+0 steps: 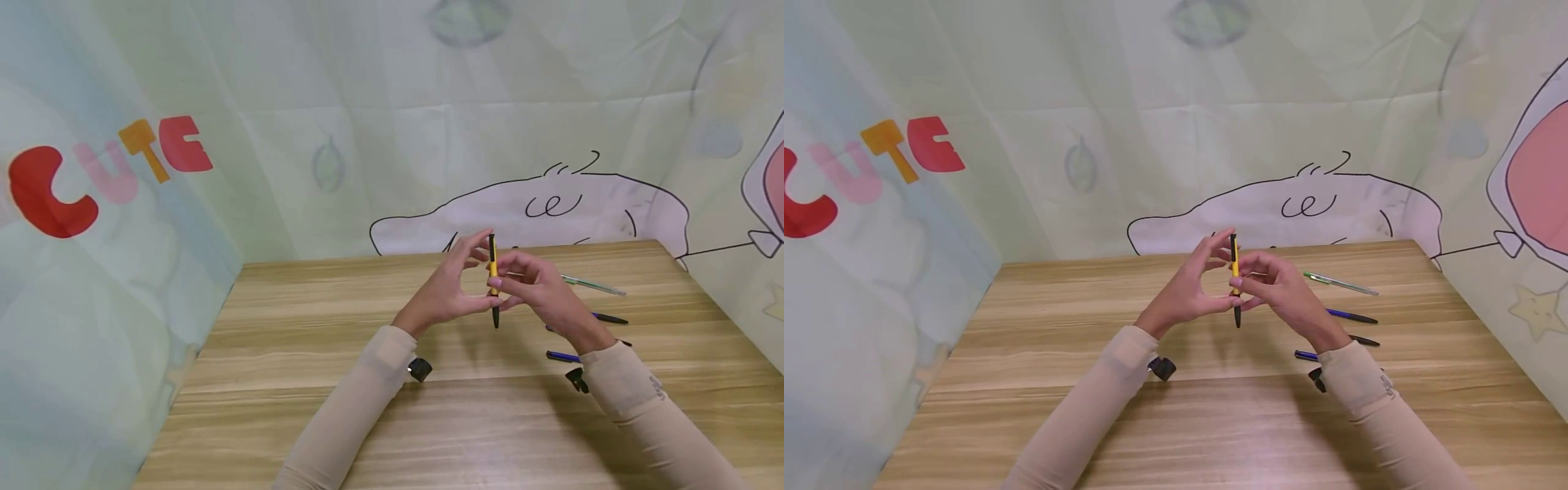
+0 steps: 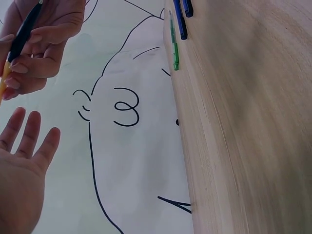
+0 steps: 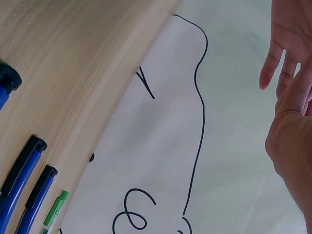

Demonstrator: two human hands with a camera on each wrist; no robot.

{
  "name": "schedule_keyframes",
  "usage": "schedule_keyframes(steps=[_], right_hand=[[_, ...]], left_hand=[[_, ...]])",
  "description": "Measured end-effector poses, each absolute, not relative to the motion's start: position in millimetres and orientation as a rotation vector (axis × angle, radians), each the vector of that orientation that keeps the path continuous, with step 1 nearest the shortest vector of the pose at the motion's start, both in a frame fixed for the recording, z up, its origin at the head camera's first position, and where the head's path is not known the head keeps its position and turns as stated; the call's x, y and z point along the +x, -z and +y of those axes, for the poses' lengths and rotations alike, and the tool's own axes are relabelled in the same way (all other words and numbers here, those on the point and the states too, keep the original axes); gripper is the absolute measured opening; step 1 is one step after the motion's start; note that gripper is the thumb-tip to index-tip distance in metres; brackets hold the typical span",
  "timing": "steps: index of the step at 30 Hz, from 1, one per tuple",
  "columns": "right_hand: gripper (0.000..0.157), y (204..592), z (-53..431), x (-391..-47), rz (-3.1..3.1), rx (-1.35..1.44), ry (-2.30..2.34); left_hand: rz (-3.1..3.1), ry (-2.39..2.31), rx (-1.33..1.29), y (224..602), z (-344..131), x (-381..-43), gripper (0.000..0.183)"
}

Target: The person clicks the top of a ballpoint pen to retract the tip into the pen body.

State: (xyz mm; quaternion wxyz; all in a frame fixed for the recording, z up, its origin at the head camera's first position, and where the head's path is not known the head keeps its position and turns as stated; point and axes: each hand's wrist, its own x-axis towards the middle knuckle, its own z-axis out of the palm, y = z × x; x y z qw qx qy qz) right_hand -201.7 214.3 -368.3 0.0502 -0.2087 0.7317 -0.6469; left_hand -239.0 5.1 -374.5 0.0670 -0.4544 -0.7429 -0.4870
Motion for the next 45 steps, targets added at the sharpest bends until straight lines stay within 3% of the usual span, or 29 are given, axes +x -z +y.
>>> schedule_keyframes(steps=[45], right_hand=[[0.014, 370.0, 212.2, -202.4, 2.148, -0.628, 2.063]], left_hand=[[-2.216, 1.477, -1.386, 375.8, 4.5, -240.3, 0.102]])
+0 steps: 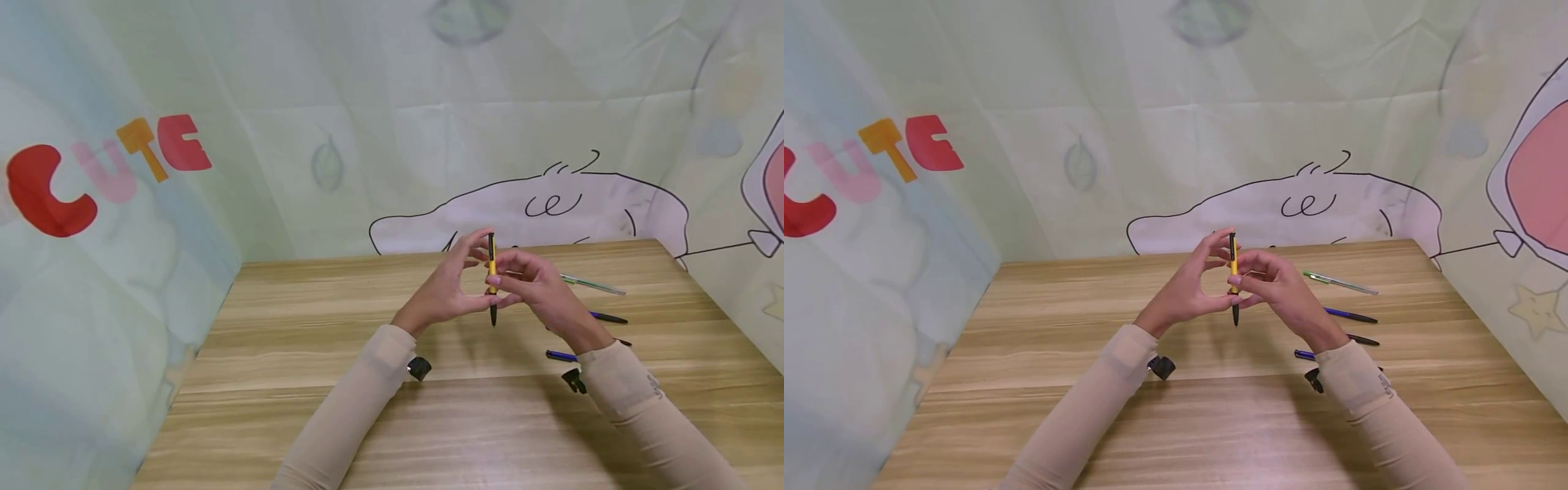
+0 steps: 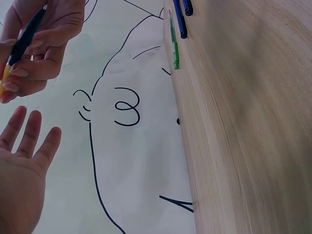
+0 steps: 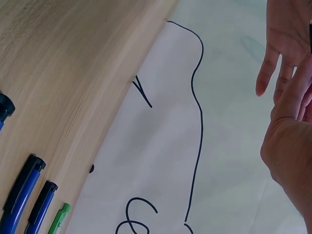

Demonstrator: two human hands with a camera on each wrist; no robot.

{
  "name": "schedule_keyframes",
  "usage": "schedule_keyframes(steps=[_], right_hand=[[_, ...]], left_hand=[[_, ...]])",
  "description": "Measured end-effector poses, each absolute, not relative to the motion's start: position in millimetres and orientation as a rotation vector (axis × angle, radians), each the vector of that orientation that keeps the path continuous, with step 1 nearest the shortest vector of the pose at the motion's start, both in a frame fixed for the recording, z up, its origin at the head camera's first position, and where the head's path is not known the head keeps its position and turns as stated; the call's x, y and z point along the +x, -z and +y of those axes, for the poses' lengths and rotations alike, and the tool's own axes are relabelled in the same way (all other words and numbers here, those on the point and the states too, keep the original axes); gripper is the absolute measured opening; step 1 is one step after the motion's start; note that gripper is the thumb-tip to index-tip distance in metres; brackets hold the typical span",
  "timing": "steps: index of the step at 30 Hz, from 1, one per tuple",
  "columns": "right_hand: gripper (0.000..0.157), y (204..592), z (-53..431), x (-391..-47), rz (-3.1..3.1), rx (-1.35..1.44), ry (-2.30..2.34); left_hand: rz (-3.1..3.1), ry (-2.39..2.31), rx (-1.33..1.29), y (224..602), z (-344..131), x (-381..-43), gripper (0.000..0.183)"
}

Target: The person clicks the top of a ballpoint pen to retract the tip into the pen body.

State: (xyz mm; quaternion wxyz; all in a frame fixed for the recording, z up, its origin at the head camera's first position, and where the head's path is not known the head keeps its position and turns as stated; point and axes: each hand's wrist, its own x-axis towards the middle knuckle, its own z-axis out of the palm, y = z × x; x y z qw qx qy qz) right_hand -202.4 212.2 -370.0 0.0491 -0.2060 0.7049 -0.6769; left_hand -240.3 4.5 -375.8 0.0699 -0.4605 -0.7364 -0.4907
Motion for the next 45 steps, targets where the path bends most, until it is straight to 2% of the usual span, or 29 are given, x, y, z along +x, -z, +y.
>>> schedule_keyframes(steps=[45], right_hand=[[0.017, 370.1, 210.1, -202.8, 2.139, -0.573, 2.062]], left_hand=[[-2.225, 1.420, -1.405, 376.2, 4.4, -242.3, 0.100]])
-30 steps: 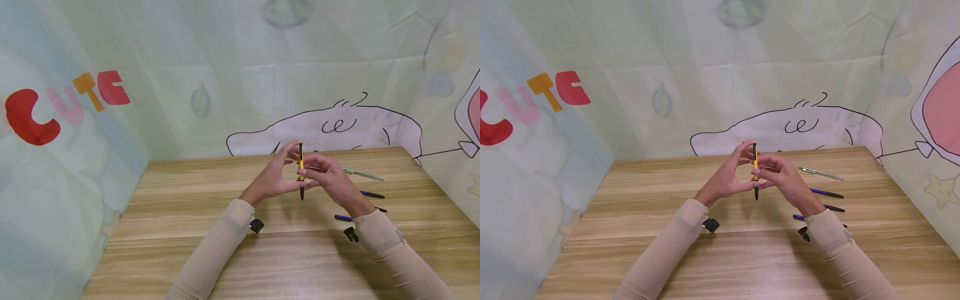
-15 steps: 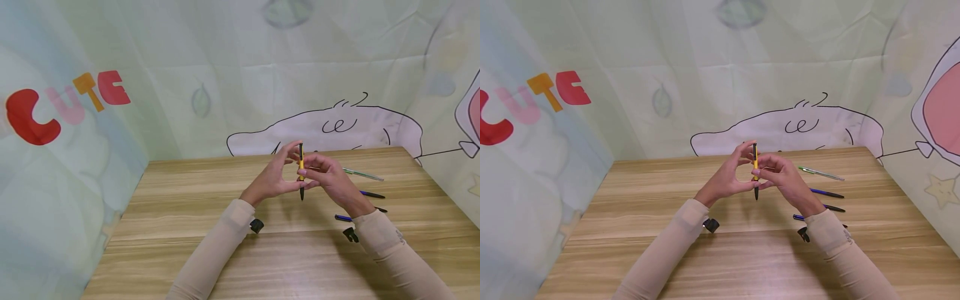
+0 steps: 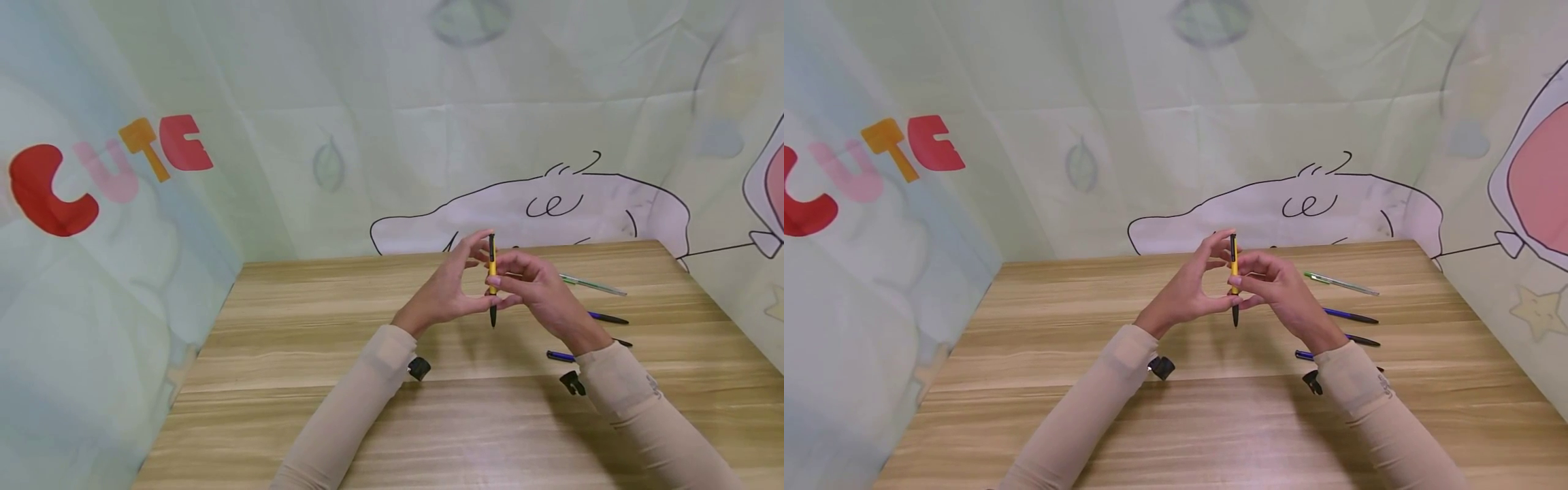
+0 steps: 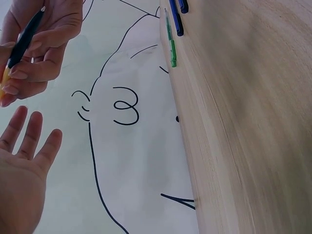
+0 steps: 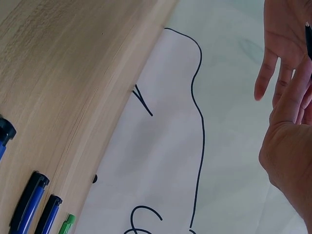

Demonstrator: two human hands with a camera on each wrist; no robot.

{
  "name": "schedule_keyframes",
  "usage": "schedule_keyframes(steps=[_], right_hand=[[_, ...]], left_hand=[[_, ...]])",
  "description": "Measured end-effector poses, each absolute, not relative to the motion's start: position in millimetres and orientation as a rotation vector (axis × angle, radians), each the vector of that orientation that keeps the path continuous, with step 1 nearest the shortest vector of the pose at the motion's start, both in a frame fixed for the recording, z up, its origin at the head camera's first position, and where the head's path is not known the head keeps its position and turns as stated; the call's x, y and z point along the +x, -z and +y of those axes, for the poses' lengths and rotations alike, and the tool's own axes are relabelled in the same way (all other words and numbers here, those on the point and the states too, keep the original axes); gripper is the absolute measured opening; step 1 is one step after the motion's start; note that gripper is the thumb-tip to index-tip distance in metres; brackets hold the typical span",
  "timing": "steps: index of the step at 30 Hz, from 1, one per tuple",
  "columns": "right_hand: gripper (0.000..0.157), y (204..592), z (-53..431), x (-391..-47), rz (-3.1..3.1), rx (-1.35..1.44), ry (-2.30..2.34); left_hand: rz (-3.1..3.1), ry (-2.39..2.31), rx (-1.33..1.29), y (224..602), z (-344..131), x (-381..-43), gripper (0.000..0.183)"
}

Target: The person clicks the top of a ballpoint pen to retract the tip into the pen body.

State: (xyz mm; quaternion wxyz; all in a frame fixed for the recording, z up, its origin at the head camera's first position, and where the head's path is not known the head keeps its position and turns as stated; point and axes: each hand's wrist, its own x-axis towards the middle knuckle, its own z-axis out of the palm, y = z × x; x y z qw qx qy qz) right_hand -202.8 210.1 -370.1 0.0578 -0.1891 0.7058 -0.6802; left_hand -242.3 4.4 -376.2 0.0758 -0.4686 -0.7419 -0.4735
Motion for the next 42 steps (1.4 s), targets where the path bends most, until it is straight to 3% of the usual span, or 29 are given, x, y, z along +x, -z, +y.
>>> schedule_keyframes(steps=[42], right_hand=[[0.017, 372.6, 210.2, -202.5, 2.070, -0.595, 2.094]], left_hand=[[-2.241, 1.357, -1.422, 374.7, 2.4, -241.4, 0.102]])
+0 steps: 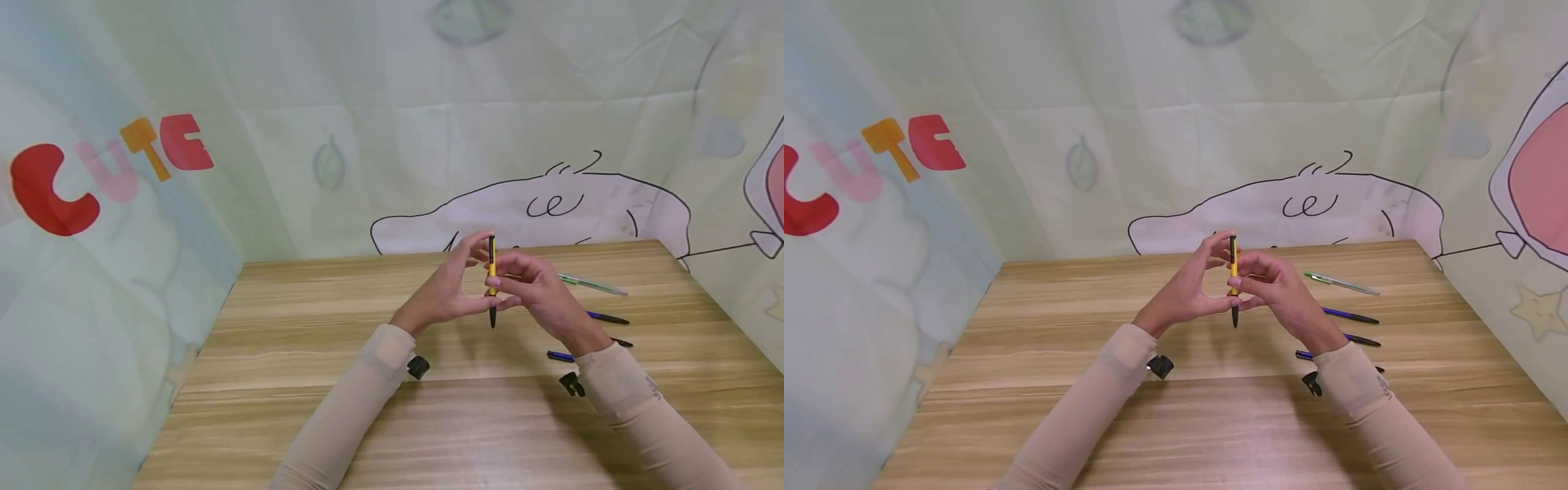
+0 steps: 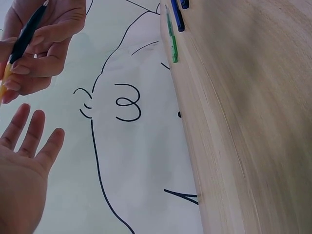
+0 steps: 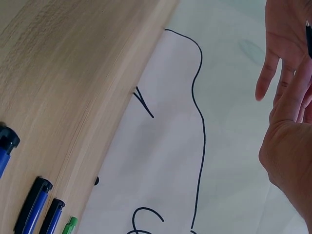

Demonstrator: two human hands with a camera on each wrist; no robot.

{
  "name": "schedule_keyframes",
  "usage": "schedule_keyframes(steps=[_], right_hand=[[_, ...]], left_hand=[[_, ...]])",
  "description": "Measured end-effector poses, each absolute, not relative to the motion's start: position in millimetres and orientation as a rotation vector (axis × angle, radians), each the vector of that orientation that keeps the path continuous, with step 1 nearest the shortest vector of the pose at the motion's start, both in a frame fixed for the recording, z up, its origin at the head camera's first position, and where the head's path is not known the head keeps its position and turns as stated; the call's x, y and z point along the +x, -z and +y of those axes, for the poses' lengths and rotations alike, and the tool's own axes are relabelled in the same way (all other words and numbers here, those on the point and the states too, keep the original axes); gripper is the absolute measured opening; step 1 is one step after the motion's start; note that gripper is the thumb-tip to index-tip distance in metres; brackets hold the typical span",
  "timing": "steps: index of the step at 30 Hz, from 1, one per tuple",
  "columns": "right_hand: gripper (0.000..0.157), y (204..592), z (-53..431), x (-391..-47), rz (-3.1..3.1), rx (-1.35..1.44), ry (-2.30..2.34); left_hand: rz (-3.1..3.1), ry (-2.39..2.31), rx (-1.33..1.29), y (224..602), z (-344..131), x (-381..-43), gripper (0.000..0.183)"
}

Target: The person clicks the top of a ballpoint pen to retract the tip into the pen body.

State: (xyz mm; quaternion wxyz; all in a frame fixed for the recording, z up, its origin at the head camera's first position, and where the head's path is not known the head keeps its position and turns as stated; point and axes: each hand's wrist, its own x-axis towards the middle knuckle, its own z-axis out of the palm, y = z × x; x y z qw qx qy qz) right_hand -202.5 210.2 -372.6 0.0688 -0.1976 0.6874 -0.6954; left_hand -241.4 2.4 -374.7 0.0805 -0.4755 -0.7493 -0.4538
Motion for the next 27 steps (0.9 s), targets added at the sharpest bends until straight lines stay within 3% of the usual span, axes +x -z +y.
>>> schedule_keyframes(steps=[27], right_hand=[[0.016, 372.1, 210.7, -202.6, 2.079, -0.628, 2.090]], left_hand=[[-2.224, 1.344, -1.425, 373.6, 2.1, -242.2, 0.103]])
